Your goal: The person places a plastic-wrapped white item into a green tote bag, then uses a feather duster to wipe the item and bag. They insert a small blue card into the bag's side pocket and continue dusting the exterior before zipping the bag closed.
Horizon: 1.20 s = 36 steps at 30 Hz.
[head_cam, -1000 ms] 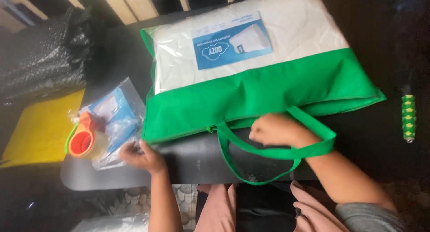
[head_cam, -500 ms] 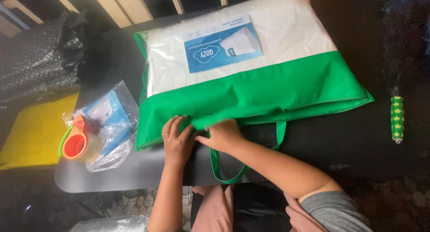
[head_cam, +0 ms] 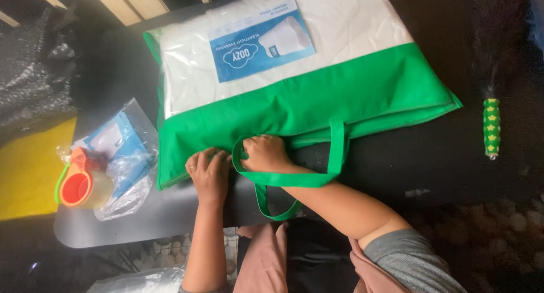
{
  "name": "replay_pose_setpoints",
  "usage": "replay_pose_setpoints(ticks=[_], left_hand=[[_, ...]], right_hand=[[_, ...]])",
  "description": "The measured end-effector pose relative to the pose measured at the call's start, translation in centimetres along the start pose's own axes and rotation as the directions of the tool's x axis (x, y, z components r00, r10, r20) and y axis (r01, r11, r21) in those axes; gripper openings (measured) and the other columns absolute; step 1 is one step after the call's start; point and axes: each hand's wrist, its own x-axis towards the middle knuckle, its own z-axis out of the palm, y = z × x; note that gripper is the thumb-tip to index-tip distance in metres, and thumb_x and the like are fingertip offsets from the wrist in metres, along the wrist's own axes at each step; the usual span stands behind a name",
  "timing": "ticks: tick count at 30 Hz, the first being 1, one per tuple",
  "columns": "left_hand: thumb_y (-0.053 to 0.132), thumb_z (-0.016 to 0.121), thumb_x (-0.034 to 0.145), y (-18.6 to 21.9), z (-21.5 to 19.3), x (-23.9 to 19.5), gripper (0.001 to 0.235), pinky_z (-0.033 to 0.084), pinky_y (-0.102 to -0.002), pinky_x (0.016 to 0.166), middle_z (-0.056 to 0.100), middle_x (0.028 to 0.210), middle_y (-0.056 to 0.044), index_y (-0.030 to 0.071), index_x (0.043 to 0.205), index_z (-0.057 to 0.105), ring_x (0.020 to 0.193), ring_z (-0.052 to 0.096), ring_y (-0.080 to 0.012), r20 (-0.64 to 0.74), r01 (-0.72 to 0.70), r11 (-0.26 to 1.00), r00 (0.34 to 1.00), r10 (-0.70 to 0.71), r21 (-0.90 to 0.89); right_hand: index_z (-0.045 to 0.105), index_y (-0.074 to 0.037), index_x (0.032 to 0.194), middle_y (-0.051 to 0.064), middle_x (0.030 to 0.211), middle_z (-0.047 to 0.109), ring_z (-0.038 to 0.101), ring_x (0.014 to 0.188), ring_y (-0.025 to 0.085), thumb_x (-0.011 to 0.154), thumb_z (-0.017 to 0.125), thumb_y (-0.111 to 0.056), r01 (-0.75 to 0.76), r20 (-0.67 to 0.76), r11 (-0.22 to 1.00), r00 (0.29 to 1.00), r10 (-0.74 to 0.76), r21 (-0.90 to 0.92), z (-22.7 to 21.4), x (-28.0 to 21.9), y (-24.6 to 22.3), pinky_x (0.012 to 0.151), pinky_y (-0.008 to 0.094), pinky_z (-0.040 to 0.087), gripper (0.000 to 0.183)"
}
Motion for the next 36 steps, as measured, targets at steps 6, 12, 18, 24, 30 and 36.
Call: replay_pose_setpoints(ticks=[6, 12, 18, 24, 30, 36], left_hand=[[0.037, 0.065, 0.104, 0.4, 0.1, 0.1, 0.018, 0.047, -0.041, 0.089, 0.068, 0.098, 0.0, 0.023, 0.1, 0.075, 0.09, 0.064, -0.0242, -0.012, -0.013, 0.997, 1.0, 0.012, -0.08], [0.02, 0.076, 0.096, 0.3, 0.2, -0.2, 0.003, 0.048, -0.037, 0.079, 0.068, 0.093, -0.001, 0.017, 0.094, 0.076, 0.082, 0.064, -0.0235, -0.065, 0.021, 0.996, 0.998, -0.027, -0.085], [0.019, 0.085, 0.081, 0.8, -0.1, 0.1, 0.028, 0.046, -0.035, 0.077, 0.067, 0.092, 0.001, 0.017, 0.107, 0.077, 0.082, 0.063, -0.022, -0.095, 0.04, 0.993, 0.994, -0.051, -0.11], [0.019, 0.089, 0.079, 1.6, -1.1, 1.3, 0.022, 0.043, -0.033, 0.082, 0.068, 0.091, 0.005, 0.025, 0.098, 0.079, 0.085, 0.062, -0.0182, -0.051, -0.006, 0.997, 0.999, 0.002, -0.071], [0.023, 0.082, 0.091, 1.6, -1.2, 1.1, 0.011, 0.043, -0.031, 0.083, 0.068, 0.093, 0.008, 0.029, 0.099, 0.078, 0.086, 0.061, -0.0171, -0.054, 0.015, 0.997, 0.998, -0.019, -0.075], [0.022, 0.08, 0.093, 1.9, -1.3, 1.2, 0.008, 0.042, -0.032, 0.083, 0.067, 0.093, 0.007, 0.027, 0.098, 0.075, 0.085, 0.06, -0.0171, -0.051, 0.003, 0.998, 0.999, -0.006, -0.07]], right_hand=[[0.055, -0.019, 0.068, 0.0, 0.058, 0.057, 0.068, 0.058, 0.028, 0.07, 0.07, -0.052, 0.036, -0.04, 0.999, 0.998, -0.038, -0.035, 2.3, -0.2, 0.4, 0.051, 0.043, 0.054, 0.036], [0.052, -0.02, 0.081, -0.003, 0.061, 0.055, 0.068, 0.058, 0.022, 0.08, 0.066, -0.049, 0.141, -0.193, 0.963, 0.963, -0.187, -0.23, -0.1, -0.8, -0.3, 0.055, 0.033, 0.055, 0.033], [0.068, -0.023, 0.105, -0.001, 0.056, 0.06, 0.069, 0.055, 0.023, 0.089, 0.064, -0.03, 0.07, -0.241, 0.986, 0.965, -0.105, -0.151, -1.2, -1.3, -0.9, 0.05, 0.037, 0.057, 0.017], [0.069, -0.024, 0.103, 0.001, 0.067, 0.063, 0.069, 0.068, 0.021, 0.076, 0.08, -0.03, 0.291, -0.257, 0.937, 0.907, -0.334, -0.193, -3.9, 0.5, -1.1, 0.061, 0.033, 0.057, 0.03], [0.064, -0.017, 0.099, 0.009, 0.069, 0.063, 0.069, 0.072, 0.036, 0.094, 0.066, -0.03, 0.162, -0.119, 0.959, 0.983, -0.138, 0.233, -1.9, -1.3, -0.4, 0.06, 0.047, 0.056, 0.014], [0.054, -0.018, 0.089, 0.008, 0.071, 0.058, 0.068, 0.077, 0.025, 0.095, 0.067, -0.04, 0.059, -0.221, 0.987, 0.971, -0.092, -0.152, 6.1, -2.1, -0.1, 0.073, 0.036, 0.056, 0.026]])
